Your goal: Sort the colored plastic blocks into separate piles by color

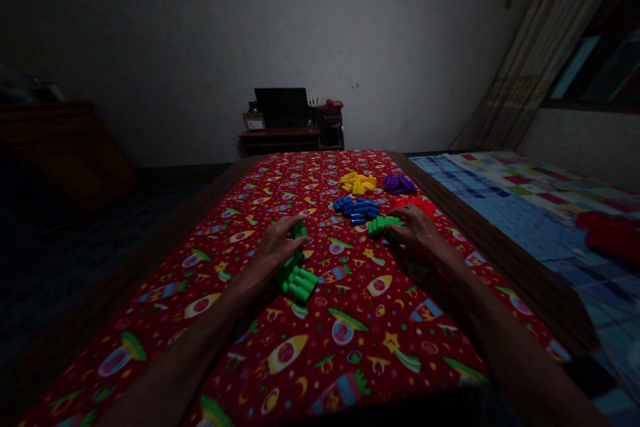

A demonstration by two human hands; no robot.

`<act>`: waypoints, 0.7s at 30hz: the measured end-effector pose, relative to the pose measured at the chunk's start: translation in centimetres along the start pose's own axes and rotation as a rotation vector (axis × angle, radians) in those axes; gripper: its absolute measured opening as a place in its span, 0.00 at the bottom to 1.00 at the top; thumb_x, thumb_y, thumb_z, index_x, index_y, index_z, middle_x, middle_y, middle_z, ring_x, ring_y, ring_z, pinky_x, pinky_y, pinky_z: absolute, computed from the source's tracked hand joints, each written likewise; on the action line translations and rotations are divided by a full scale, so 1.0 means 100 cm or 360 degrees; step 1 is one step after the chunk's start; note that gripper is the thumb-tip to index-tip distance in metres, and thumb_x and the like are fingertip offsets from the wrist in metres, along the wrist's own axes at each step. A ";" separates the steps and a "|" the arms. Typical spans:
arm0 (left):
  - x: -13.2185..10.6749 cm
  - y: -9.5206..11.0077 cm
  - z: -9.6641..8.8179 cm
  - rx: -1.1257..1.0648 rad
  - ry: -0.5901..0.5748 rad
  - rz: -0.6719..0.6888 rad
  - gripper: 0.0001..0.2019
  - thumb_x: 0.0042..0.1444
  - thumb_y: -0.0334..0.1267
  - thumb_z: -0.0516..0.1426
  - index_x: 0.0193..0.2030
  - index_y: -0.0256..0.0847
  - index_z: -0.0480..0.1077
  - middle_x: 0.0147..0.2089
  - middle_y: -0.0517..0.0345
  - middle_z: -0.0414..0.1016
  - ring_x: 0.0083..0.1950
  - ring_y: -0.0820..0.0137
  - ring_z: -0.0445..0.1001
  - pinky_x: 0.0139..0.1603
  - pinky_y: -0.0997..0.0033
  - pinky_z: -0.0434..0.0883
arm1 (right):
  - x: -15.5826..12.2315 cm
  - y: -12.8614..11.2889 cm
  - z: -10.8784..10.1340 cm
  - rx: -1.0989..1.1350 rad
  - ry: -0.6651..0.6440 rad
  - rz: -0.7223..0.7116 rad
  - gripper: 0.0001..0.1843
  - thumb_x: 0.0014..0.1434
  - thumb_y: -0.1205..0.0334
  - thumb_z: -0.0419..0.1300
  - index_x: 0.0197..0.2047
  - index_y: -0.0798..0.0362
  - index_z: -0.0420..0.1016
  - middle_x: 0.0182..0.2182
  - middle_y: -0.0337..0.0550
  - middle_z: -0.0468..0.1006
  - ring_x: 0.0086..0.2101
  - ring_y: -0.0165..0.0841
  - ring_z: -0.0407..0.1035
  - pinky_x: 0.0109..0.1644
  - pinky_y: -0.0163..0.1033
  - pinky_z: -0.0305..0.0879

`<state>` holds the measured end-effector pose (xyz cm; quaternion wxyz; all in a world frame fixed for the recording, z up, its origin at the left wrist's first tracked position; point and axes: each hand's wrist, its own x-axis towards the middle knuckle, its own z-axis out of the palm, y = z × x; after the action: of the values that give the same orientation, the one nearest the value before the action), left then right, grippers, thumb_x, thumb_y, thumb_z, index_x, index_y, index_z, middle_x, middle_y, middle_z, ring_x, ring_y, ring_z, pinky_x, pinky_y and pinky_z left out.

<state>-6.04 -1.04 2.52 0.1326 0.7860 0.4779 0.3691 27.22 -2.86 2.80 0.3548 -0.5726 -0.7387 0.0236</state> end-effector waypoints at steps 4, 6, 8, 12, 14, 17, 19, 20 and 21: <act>-0.008 0.023 0.014 -0.0079 -0.0103 0.0030 0.33 0.51 0.43 0.62 0.64 0.45 0.60 0.36 0.62 0.75 0.34 0.69 0.74 0.36 0.70 0.71 | -0.006 -0.033 0.016 0.0259 0.0113 -0.0143 0.13 0.60 0.56 0.57 0.40 0.54 0.79 0.37 0.50 0.78 0.37 0.37 0.71 0.41 0.42 0.66; -0.017 0.032 0.023 -0.0120 -0.0209 0.0174 0.36 0.53 0.41 0.61 0.67 0.46 0.54 0.39 0.60 0.76 0.35 0.69 0.74 0.38 0.69 0.72 | -0.014 -0.055 0.028 0.0506 -0.0047 -0.0228 0.14 0.62 0.55 0.56 0.43 0.53 0.78 0.37 0.48 0.80 0.36 0.36 0.72 0.40 0.40 0.67; -0.025 0.042 0.032 -0.0183 -0.0324 0.0346 0.37 0.55 0.38 0.60 0.69 0.47 0.49 0.49 0.54 0.75 0.43 0.66 0.76 0.43 0.67 0.73 | -0.023 -0.073 0.039 0.0683 -0.0273 -0.0276 0.16 0.62 0.56 0.56 0.49 0.52 0.76 0.39 0.46 0.80 0.35 0.35 0.73 0.39 0.38 0.67; -0.031 0.055 0.039 -0.0171 -0.0392 0.0541 0.36 0.57 0.35 0.58 0.69 0.49 0.47 0.61 0.49 0.67 0.55 0.61 0.72 0.52 0.61 0.72 | -0.029 -0.082 0.043 0.0711 -0.0429 -0.0297 0.15 0.61 0.62 0.55 0.48 0.53 0.77 0.38 0.44 0.81 0.33 0.33 0.72 0.37 0.36 0.65; -0.028 0.050 0.033 -0.0066 -0.0376 0.0588 0.34 0.58 0.37 0.58 0.69 0.50 0.48 0.61 0.48 0.65 0.55 0.61 0.72 0.53 0.60 0.72 | -0.023 -0.073 0.034 0.0609 -0.0351 -0.0245 0.13 0.60 0.62 0.55 0.42 0.55 0.79 0.34 0.43 0.80 0.31 0.33 0.71 0.35 0.35 0.63; -0.021 0.024 0.014 0.0229 -0.0314 0.0570 0.26 0.60 0.43 0.57 0.65 0.47 0.57 0.60 0.47 0.66 0.58 0.59 0.68 0.56 0.57 0.69 | -0.011 -0.050 0.016 0.0297 -0.0253 -0.0146 0.12 0.59 0.62 0.56 0.35 0.56 0.80 0.29 0.43 0.79 0.28 0.32 0.69 0.32 0.34 0.59; -0.017 -0.001 -0.001 0.0429 -0.0284 0.0449 0.21 0.59 0.46 0.57 0.58 0.42 0.66 0.55 0.46 0.69 0.57 0.57 0.68 0.56 0.55 0.68 | -0.006 -0.036 0.007 0.0115 -0.0281 -0.0082 0.12 0.59 0.62 0.55 0.32 0.56 0.80 0.26 0.43 0.78 0.26 0.31 0.69 0.30 0.34 0.57; -0.016 -0.013 -0.006 0.0490 -0.0327 0.0365 0.20 0.59 0.48 0.56 0.54 0.41 0.69 0.51 0.46 0.72 0.53 0.57 0.70 0.54 0.57 0.69 | -0.005 -0.030 0.005 0.0043 -0.0295 -0.0048 0.13 0.59 0.62 0.55 0.31 0.56 0.79 0.25 0.43 0.77 0.26 0.31 0.69 0.30 0.34 0.57; -0.015 -0.023 -0.011 0.0517 -0.0383 0.0285 0.19 0.58 0.50 0.56 0.50 0.41 0.72 0.47 0.47 0.73 0.50 0.58 0.72 0.51 0.59 0.70 | -0.005 -0.025 0.004 -0.0019 -0.0291 -0.0017 0.12 0.58 0.62 0.55 0.31 0.56 0.79 0.25 0.43 0.78 0.26 0.31 0.69 0.30 0.34 0.57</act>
<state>-8.67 -1.28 1.31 0.0269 0.8747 0.4402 0.2011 24.99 -4.02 3.40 0.2827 -0.5663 -0.7711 0.0695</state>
